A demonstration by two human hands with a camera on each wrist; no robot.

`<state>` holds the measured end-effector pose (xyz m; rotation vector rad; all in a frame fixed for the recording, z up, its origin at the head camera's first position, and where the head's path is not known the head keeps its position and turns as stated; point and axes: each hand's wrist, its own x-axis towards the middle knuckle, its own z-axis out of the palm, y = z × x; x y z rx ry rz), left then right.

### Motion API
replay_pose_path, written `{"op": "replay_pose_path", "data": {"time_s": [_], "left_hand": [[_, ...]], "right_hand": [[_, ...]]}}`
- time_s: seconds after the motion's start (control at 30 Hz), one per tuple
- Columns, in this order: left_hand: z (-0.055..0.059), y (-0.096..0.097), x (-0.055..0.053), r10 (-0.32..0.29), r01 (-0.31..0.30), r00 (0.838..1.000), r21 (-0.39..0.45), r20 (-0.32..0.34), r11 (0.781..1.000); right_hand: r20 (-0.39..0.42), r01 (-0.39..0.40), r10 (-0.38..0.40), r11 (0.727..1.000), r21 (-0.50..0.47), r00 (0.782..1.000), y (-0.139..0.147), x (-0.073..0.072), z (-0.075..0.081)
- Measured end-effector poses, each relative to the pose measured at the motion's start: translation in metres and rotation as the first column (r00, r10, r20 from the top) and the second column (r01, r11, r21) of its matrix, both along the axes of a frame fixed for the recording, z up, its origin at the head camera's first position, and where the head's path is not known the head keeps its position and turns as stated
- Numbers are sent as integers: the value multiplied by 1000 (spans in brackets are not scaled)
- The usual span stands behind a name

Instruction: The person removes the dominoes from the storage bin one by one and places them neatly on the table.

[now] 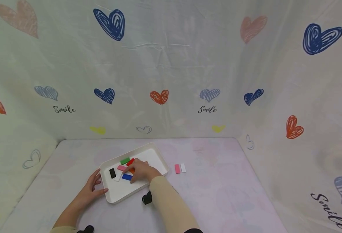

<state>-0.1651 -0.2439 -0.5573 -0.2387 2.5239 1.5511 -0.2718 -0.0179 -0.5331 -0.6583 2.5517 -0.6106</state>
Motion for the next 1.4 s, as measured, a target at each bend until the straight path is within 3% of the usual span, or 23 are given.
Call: {"op": "replay_pose_path", "data": {"time_s": [0.37,0.6,0.83,1.17,1.4], "left_hand": [[0,2,4,-7,7,1000,-9,5,1000],[1,1,3,-17,17,1000,-30,4,999],[-1,-2,2,-16,16,1000,11,18,1000],[-1,-1,3,-24,25,1000,-24,19,999],[1,-2,0,-38,38,999,-18,7,999]], "right_hand": [[11,-25,25,1000,-5,1000,3,1,1],[44,6,-1,994,-108,999,10,-2,1],[79,-15,41,954,-301,996,19,-5,10],[168,30,39,922,-386,985,38,4,20],[177,53,27,901,-430,984,58,5,28]]}}
